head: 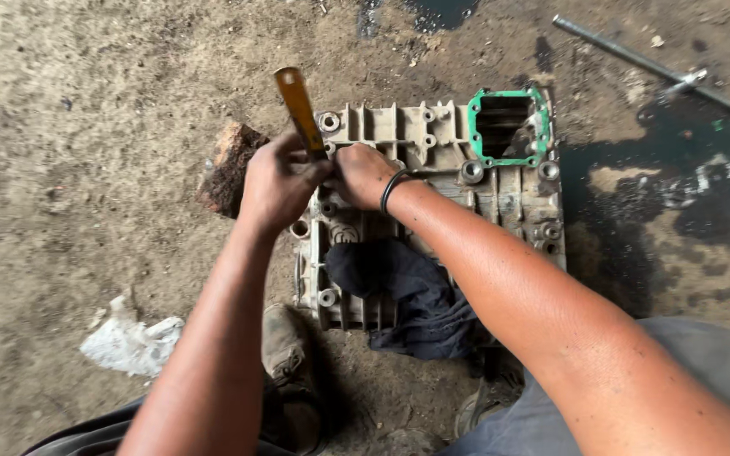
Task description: The person uses a scraper to remove residue from the surface of an engine block. They repeatedly scrape different areas and wipe the surface with a cloth, focusing on cleaning the metal component.
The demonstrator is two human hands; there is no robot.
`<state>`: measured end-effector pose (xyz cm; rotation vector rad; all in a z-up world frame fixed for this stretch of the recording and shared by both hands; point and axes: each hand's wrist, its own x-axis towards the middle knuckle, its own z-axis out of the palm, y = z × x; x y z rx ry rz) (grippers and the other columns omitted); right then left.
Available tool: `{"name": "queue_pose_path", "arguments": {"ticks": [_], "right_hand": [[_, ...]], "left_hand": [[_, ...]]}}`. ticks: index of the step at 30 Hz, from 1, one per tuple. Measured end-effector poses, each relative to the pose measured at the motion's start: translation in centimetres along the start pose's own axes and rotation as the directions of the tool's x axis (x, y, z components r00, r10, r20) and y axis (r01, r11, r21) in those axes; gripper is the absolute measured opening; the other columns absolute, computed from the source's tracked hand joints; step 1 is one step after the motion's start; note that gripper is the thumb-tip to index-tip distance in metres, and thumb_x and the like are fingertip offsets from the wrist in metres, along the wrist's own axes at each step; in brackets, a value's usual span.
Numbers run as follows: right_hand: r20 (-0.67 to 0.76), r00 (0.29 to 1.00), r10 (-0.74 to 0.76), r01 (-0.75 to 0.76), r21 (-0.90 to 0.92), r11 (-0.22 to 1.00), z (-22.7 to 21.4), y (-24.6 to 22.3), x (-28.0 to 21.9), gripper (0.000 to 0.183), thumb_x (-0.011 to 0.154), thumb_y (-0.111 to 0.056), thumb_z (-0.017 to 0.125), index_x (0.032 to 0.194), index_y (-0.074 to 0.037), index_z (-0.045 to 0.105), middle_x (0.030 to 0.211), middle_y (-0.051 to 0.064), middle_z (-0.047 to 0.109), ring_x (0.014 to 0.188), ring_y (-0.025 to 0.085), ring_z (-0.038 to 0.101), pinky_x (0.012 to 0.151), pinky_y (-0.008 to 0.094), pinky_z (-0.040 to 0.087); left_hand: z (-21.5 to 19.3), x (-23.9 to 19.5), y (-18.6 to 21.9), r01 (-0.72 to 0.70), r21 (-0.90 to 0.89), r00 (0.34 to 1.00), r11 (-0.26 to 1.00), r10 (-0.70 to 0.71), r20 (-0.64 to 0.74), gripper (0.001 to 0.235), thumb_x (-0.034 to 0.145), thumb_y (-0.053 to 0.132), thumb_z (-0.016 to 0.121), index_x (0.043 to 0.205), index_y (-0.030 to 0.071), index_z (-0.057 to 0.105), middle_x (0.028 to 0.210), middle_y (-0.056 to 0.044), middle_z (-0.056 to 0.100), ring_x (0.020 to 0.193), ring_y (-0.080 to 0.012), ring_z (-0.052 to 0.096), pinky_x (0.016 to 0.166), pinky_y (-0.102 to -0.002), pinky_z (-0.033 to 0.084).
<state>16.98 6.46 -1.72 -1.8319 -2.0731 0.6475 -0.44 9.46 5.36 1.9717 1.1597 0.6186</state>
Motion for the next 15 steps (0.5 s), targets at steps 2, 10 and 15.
{"name": "queue_pose_path", "arguments": {"ticks": [2, 10, 15], "right_hand": [[-0.005, 0.994, 0.107, -0.106, 0.033, 0.994, -0.2, -1.2, -0.7, 0.014, 0.087, -0.021, 0.068, 0.092, -0.011, 0.076, 0.091, 0.018, 0.073, 0.089, 0.037, 0.072, 0.078, 0.047, 0.056], [-0.001, 1.000, -0.031, 0.031, -0.091, 0.995, -1.0, -1.6, -1.6, 0.011, 0.092, -0.025, 0.067, 0.091, -0.019, 0.076, 0.083, 0.014, 0.073, 0.081, 0.033, 0.072, 0.071, 0.046, 0.057], [-0.267, 0.963, 0.021, -0.045, -0.085, 0.995, 1.8, -1.3, -1.9, 0.013, 0.095, -0.014, 0.061, 0.101, -0.019, 0.072, 0.070, 0.010, 0.071, 0.062, 0.027, 0.072, 0.057, 0.041, 0.057]], "left_hand": [[-0.8, 0.8, 1.5, 0.039, 0.115, 0.983, 0.993, -0.059, 0.175, 0.030, 0.085, 0.021, 0.076, 0.112, 0.008, 0.076, 0.104, -0.011, 0.079, 0.094, -0.0217, 0.076, 0.086, -0.036, 0.058], [-1.6, -0.4, 3.3, -0.072, 0.358, 0.970, 0.931, -0.018, 0.241, 0.014, 0.085, 0.017, 0.079, 0.096, 0.008, 0.078, 0.091, -0.014, 0.076, 0.082, -0.0314, 0.073, 0.072, -0.041, 0.057], [-0.6, -0.6, 2.8, -0.257, 0.351, 0.962, 0.900, 0.202, 0.185, 0.009, 0.086, 0.008, 0.073, 0.092, 0.009, 0.078, 0.092, -0.013, 0.076, 0.080, -0.0322, 0.073, 0.071, -0.041, 0.057]]}}
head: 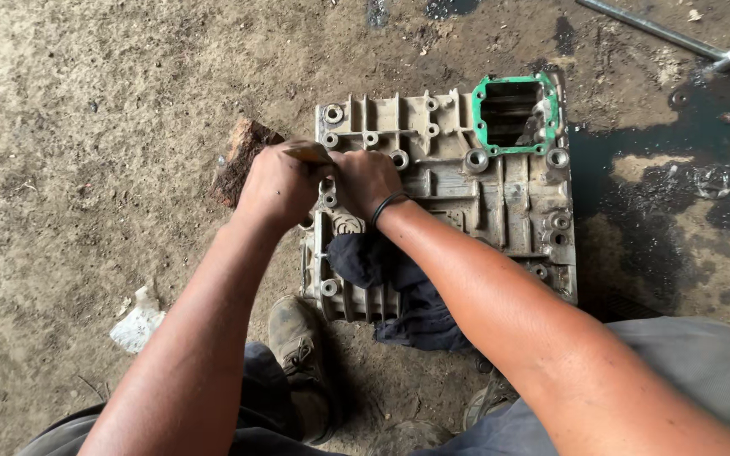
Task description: The person uses a scraper to remove residue from the surface of an engine block. They repeatedly scrape different areas and wipe the surface with a cloth, focusing on cleaning the metal component.
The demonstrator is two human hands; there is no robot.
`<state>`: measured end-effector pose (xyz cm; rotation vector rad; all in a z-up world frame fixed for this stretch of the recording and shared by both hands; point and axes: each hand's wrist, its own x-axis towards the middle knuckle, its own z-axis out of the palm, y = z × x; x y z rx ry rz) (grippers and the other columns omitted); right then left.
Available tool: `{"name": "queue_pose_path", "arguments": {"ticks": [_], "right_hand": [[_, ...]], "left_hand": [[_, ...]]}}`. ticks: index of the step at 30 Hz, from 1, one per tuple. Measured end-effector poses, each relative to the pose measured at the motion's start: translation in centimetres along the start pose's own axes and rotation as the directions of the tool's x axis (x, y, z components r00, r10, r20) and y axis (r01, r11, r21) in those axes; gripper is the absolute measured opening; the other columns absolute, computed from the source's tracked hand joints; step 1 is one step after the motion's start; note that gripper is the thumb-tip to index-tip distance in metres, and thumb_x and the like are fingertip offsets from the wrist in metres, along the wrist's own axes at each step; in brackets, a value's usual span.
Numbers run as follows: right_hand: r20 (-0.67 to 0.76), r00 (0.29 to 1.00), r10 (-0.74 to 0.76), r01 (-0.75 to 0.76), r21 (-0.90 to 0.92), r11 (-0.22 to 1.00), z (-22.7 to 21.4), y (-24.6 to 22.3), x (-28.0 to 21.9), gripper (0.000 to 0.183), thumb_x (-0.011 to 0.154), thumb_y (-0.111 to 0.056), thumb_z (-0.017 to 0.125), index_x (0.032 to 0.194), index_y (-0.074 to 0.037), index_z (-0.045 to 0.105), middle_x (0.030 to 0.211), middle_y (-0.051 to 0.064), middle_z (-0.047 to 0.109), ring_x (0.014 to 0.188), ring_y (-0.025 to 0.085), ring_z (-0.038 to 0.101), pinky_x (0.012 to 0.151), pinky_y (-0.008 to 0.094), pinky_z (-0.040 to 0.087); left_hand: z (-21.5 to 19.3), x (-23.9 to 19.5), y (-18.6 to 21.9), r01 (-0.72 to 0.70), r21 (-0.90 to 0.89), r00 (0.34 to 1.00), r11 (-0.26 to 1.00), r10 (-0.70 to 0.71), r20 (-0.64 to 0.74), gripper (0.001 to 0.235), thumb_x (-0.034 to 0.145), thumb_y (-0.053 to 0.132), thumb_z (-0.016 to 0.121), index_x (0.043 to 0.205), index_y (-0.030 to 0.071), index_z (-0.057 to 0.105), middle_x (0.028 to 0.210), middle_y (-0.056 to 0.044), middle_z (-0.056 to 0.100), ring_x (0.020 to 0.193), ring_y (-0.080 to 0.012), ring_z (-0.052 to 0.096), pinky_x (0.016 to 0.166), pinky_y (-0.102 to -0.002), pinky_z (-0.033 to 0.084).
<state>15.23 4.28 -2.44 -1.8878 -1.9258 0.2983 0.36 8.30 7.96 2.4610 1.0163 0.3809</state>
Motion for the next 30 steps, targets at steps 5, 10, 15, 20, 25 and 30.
{"name": "queue_pose_path", "arguments": {"ticks": [5, 10, 15, 20, 25, 30], "right_hand": [[0.169, 0.983, -0.067, 0.082, -0.086, 0.993, 0.7, 1.2, 0.9, 0.013, 0.097, -0.023, 0.059, 0.092, -0.021, 0.072, 0.066, 0.005, 0.068, 0.058, 0.020, 0.069, 0.051, 0.038, 0.056], [0.084, 0.991, -0.103, 0.109, -0.065, 0.992, 0.3, 0.6, -0.3, 0.017, 0.099, -0.026, 0.059, 0.091, -0.024, 0.074, 0.064, 0.006, 0.067, 0.057, 0.023, 0.067, 0.053, 0.041, 0.055], [0.044, 0.999, -0.029, 0.029, -0.003, 1.000, 0.9, 0.3, -0.7, 0.021, 0.102, -0.028, 0.058, 0.090, -0.022, 0.074, 0.070, 0.006, 0.070, 0.063, 0.022, 0.070, 0.059, 0.039, 0.057], [0.107, 0.981, -0.161, 0.153, 0.075, 0.985, 1.0, 1.3, -0.4, 0.023, 0.100, -0.012, 0.052, 0.096, -0.020, 0.073, 0.070, 0.006, 0.070, 0.056, 0.018, 0.069, 0.048, 0.035, 0.054], [-0.027, 1.000, 0.009, -0.008, 0.064, 0.998, 2.3, 0.4, -0.8, 0.020, 0.105, -0.016, 0.055, 0.095, -0.020, 0.072, 0.071, 0.007, 0.071, 0.058, 0.017, 0.069, 0.048, 0.034, 0.054], [-0.120, 0.964, -0.236, 0.247, 0.092, 0.965, 1.9, 1.5, -0.7, 0.021, 0.090, -0.009, 0.057, 0.096, -0.022, 0.073, 0.066, 0.005, 0.070, 0.053, 0.019, 0.067, 0.045, 0.036, 0.054]], "left_hand": [[-0.6, 0.0, 0.5, 0.123, -0.037, 0.988, 0.992, -0.119, 0.098, 0.010, 0.089, 0.016, 0.073, 0.094, 0.008, 0.077, 0.088, -0.014, 0.076, 0.079, -0.0306, 0.073, 0.073, -0.042, 0.057], [-1.4, 1.7, 1.0, 0.181, 0.148, 0.937, 0.972, -0.216, 0.274, 0.017, 0.096, 0.025, 0.069, 0.097, 0.011, 0.078, 0.086, -0.014, 0.076, 0.078, -0.0299, 0.074, 0.075, -0.042, 0.058], [-1.1, 1.3, 1.3, 0.264, 0.166, 0.926, 0.950, -0.298, 0.231, 0.020, 0.094, 0.027, 0.071, 0.096, 0.009, 0.078, 0.087, -0.013, 0.076, 0.078, -0.0290, 0.074, 0.074, -0.043, 0.059], [-1.4, 1.5, 1.2, 0.279, 0.188, 0.910, 0.942, -0.322, 0.262, 0.022, 0.095, 0.030, 0.071, 0.099, 0.009, 0.077, 0.086, -0.014, 0.075, 0.078, -0.0288, 0.074, 0.074, -0.043, 0.059], [-0.7, 0.4, -0.9, 0.230, 0.010, 0.969, 0.973, -0.230, 0.095, 0.018, 0.090, 0.022, 0.070, 0.099, 0.008, 0.078, 0.091, -0.011, 0.077, 0.080, -0.0249, 0.075, 0.071, -0.040, 0.061], [-0.8, 0.8, -0.6, 0.217, 0.136, 0.949, 0.967, -0.242, 0.204, 0.017, 0.096, 0.024, 0.070, 0.103, 0.012, 0.079, 0.090, -0.013, 0.077, 0.077, -0.0270, 0.073, 0.073, -0.041, 0.059]]}}
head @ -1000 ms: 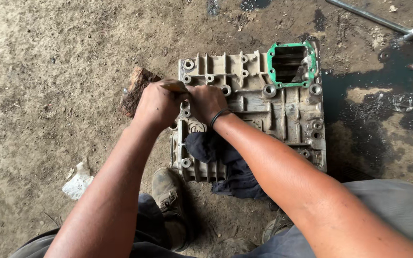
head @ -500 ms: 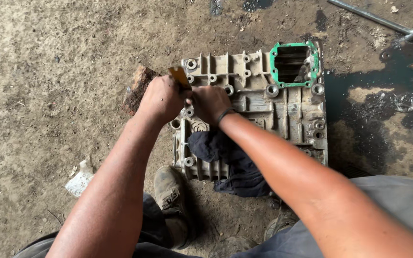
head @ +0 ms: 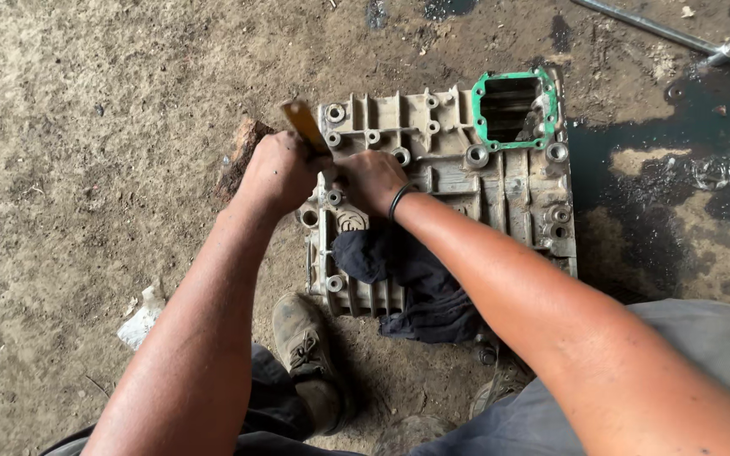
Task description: The person uses a scraper to remove residue from the surface of an engine block. They repeatedly scrape different areas and wipe the surface with a cloth, focusing on cleaning the metal component.
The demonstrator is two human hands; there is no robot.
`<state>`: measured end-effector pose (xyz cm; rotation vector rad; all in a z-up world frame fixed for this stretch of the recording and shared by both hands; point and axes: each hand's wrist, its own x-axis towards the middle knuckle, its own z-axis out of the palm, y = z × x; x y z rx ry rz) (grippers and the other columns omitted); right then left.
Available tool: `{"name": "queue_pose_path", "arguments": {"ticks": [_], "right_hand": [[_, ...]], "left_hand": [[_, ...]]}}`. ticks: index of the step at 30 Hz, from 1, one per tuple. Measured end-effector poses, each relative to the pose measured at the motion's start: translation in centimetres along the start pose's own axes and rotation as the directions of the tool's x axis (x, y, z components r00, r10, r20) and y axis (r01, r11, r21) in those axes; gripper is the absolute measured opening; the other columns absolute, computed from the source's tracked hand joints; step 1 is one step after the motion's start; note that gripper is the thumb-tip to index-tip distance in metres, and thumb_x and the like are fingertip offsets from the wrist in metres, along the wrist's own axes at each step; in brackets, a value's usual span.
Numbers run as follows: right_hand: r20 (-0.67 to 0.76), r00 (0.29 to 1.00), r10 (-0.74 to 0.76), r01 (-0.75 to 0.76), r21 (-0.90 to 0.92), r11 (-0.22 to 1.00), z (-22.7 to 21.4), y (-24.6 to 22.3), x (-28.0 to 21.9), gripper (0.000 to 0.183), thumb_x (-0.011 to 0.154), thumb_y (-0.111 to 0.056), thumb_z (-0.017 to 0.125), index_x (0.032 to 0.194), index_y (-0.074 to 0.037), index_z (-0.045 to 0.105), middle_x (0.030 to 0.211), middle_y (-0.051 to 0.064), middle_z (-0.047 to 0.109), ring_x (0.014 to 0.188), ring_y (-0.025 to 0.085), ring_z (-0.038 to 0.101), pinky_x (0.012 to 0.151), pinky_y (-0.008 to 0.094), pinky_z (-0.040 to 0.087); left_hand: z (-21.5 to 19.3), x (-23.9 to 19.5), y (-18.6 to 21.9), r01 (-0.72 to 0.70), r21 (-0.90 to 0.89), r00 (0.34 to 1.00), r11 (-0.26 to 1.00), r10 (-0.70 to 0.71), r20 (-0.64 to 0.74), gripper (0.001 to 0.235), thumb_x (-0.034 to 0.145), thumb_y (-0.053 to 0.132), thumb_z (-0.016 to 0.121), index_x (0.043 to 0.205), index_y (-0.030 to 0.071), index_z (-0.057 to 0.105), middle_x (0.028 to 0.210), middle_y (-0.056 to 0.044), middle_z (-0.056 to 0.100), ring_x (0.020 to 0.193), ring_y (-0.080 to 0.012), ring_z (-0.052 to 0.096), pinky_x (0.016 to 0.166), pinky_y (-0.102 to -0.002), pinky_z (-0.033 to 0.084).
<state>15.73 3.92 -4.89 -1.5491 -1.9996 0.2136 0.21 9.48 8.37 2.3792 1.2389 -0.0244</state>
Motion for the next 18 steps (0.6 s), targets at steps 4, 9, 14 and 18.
{"name": "queue_pose_path", "arguments": {"ticks": [4, 9, 14, 18], "right_hand": [[0.113, 0.970, 0.217, -0.208, -0.085, 0.975, -0.2, -1.0, 0.5, 0.014, 0.102, -0.019, 0.057, 0.096, -0.017, 0.069, 0.063, 0.008, 0.067, 0.052, 0.018, 0.064, 0.047, 0.038, 0.053], [0.210, 0.929, 0.304, -0.318, 0.036, 0.948, 0.0, -0.7, 0.3, 0.020, 0.103, -0.015, 0.056, 0.091, -0.015, 0.071, 0.069, 0.006, 0.071, 0.053, 0.018, 0.064, 0.051, 0.038, 0.054], [0.023, 0.981, 0.193, -0.195, 0.115, 0.974, 0.2, -0.3, -0.4, 0.047, 0.080, 0.008, 0.047, 0.113, -0.014, 0.072, 0.087, 0.011, 0.075, 0.063, 0.020, 0.071, 0.056, 0.034, 0.059], [0.166, 0.953, 0.253, -0.251, -0.037, 0.967, -1.9, -1.7, 0.2, 0.012, 0.088, -0.013, 0.065, 0.096, -0.012, 0.075, 0.080, 0.015, 0.074, 0.072, 0.029, 0.073, 0.064, 0.042, 0.059]], "left_hand": [[-1.0, 0.5, 0.2, 0.103, 0.011, 0.990, 0.995, -0.103, 0.101, 0.020, 0.097, 0.029, 0.072, 0.099, 0.011, 0.079, 0.089, -0.013, 0.078, 0.078, -0.0266, 0.075, 0.074, -0.041, 0.059], [-0.5, 0.7, -3.0, -0.086, -0.146, 0.993, 0.985, 0.073, -0.089, 0.017, 0.088, 0.023, 0.076, 0.101, 0.011, 0.081, 0.094, -0.010, 0.078, 0.080, -0.0230, 0.075, 0.074, -0.037, 0.060], [0.9, 1.6, -3.9, 0.018, -0.439, 1.000, 0.899, -0.009, 0.022, 0.017, 0.092, 0.022, 0.073, 0.103, 0.010, 0.079, 0.093, -0.008, 0.080, 0.082, -0.0199, 0.076, 0.077, -0.035, 0.061], [0.1, 2.6, -2.5, -0.072, -0.288, 0.995, 0.955, 0.087, 0.041, 0.016, 0.090, 0.021, 0.074, 0.102, 0.011, 0.078, 0.094, -0.008, 0.078, 0.084, -0.0214, 0.075, 0.078, -0.037, 0.059]]}}
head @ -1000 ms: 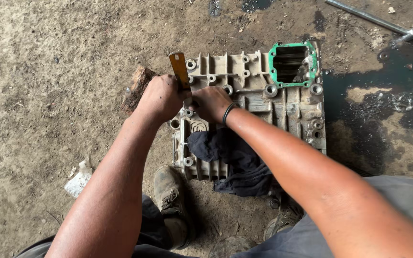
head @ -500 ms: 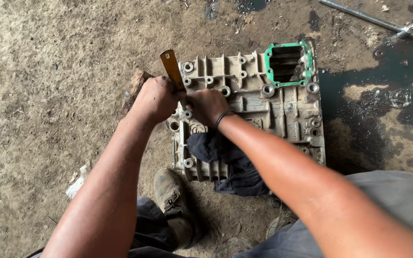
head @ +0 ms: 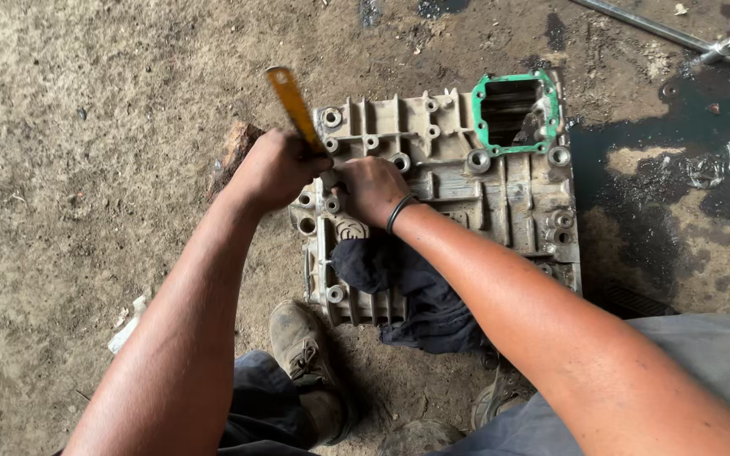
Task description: The person uses a scraper to remove residue from the surface of an engine block. They repeatedly scrape different areas and wipe the surface with a cloth, focusing on cleaning the metal component.
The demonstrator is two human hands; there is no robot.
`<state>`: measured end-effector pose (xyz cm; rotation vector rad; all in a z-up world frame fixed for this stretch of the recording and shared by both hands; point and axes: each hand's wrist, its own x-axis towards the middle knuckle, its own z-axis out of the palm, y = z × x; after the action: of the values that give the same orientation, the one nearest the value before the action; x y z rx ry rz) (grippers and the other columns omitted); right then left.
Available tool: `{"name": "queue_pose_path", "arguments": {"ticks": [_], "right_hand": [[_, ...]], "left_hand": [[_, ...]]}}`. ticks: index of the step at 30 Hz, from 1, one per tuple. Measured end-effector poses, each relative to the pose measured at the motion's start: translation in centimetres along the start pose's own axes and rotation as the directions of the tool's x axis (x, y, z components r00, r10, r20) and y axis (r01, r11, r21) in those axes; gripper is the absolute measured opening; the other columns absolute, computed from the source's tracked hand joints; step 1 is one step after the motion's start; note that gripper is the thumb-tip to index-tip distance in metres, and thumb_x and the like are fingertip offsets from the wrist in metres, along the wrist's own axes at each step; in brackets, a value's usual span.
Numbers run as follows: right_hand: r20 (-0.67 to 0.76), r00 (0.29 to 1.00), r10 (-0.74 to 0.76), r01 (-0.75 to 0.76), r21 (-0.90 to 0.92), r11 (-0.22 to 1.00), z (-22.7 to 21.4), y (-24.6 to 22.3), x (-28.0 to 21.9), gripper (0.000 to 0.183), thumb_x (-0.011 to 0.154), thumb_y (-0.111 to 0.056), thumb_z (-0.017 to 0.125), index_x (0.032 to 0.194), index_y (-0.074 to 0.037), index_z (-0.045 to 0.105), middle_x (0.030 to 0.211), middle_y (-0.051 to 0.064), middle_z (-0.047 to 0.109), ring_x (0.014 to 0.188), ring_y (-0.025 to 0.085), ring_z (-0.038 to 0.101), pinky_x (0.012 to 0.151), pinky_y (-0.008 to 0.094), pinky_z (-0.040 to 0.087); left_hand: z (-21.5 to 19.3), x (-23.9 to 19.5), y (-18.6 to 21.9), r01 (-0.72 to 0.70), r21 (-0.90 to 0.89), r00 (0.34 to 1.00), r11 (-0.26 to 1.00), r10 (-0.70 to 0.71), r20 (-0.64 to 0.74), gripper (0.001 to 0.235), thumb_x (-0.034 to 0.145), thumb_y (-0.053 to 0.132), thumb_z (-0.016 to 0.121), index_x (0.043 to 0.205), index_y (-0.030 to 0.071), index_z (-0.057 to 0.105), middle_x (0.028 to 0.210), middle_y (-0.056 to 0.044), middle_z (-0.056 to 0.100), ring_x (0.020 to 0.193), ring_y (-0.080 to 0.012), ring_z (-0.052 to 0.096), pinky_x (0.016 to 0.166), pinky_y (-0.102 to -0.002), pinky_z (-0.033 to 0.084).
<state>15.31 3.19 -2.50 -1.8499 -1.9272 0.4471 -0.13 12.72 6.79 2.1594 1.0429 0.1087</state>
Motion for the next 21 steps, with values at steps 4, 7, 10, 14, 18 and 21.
{"name": "queue_pose_path", "arguments": {"ticks": [4, 7, 10, 14, 18, 21], "right_hand": [[-0.081, 0.995, 0.056, -0.053, 0.038, 0.998, -0.8, -1.4, 0.3, 0.009, 0.090, -0.019, 0.068, 0.088, -0.014, 0.075, 0.078, 0.013, 0.074, 0.069, 0.028, 0.073, 0.062, 0.043, 0.057], [-0.121, 0.990, 0.070, -0.071, -0.006, 0.997, -0.1, -1.7, 0.0, 0.009, 0.091, -0.020, 0.067, 0.088, -0.015, 0.074, 0.073, 0.012, 0.072, 0.064, 0.027, 0.072, 0.056, 0.043, 0.056], [-0.019, 0.998, 0.060, -0.060, -0.029, 0.998, 0.4, -0.8, 0.3, 0.023, 0.101, -0.022, 0.063, 0.081, -0.015, 0.071, 0.070, 0.008, 0.071, 0.061, 0.022, 0.072, 0.055, 0.040, 0.056], [0.033, 0.999, -0.024, 0.025, -0.040, 0.999, 0.4, 0.0, 0.5, 0.023, 0.095, -0.028, 0.066, 0.077, -0.015, 0.071, 0.063, 0.007, 0.069, 0.056, 0.022, 0.070, 0.052, 0.040, 0.054], [-0.207, 0.977, 0.052, -0.061, -0.039, 0.997, 1.2, -0.8, 0.3, 0.017, 0.095, -0.020, 0.064, 0.083, -0.020, 0.075, 0.067, 0.007, 0.069, 0.057, 0.022, 0.068, 0.051, 0.040, 0.055], [-0.043, 0.999, 0.031, -0.030, 0.002, 1.000, 1.4, 0.1, 0.8, 0.022, 0.101, -0.011, 0.055, 0.102, -0.022, 0.074, 0.063, 0.005, 0.067, 0.051, 0.018, 0.067, 0.047, 0.038, 0.055]], "left_hand": [[-0.7, 0.6, 1.4, 0.036, 0.159, 0.998, 0.987, -0.044, 0.047, 0.016, 0.095, 0.023, 0.070, 0.101, 0.011, 0.079, 0.092, -0.010, 0.078, 0.083, -0.0257, 0.075, 0.080, -0.040, 0.058], [-1.1, -0.2, 1.7, -0.098, 0.189, 0.995, 0.977, 0.092, 0.042, 0.016, 0.093, 0.022, 0.072, 0.102, 0.010, 0.079, 0.093, -0.012, 0.077, 0.084, -0.0284, 0.073, 0.077, -0.041, 0.058], [-1.7, -0.9, 1.8, -0.110, 0.212, 0.985, 0.971, 0.077, 0.157, 0.015, 0.091, 0.024, 0.072, 0.095, 0.011, 0.078, 0.089, -0.010, 0.078, 0.081, -0.0231, 0.076, 0.075, -0.038, 0.060], [-1.4, -0.6, 2.1, -0.105, 0.200, 0.990, 0.974, 0.082, 0.116, 0.013, 0.091, 0.022, 0.070, 0.095, 0.013, 0.079, 0.087, -0.009, 0.078, 0.076, -0.0237, 0.075, 0.071, -0.038, 0.059], [-0.5, -0.6, 1.5, -0.146, 0.289, 0.989, 0.946, 0.137, 0.049, 0.015, 0.097, 0.022, 0.067, 0.095, 0.012, 0.078, 0.086, -0.010, 0.077, 0.071, -0.0251, 0.074, 0.066, -0.039, 0.059], [-1.0, -1.7, 0.1, -0.208, 0.241, 0.978, 0.948, 0.198, 0.065, 0.015, 0.096, 0.021, 0.068, 0.094, 0.011, 0.078, 0.086, -0.009, 0.077, 0.071, -0.0242, 0.074, 0.065, -0.038, 0.060]]}}
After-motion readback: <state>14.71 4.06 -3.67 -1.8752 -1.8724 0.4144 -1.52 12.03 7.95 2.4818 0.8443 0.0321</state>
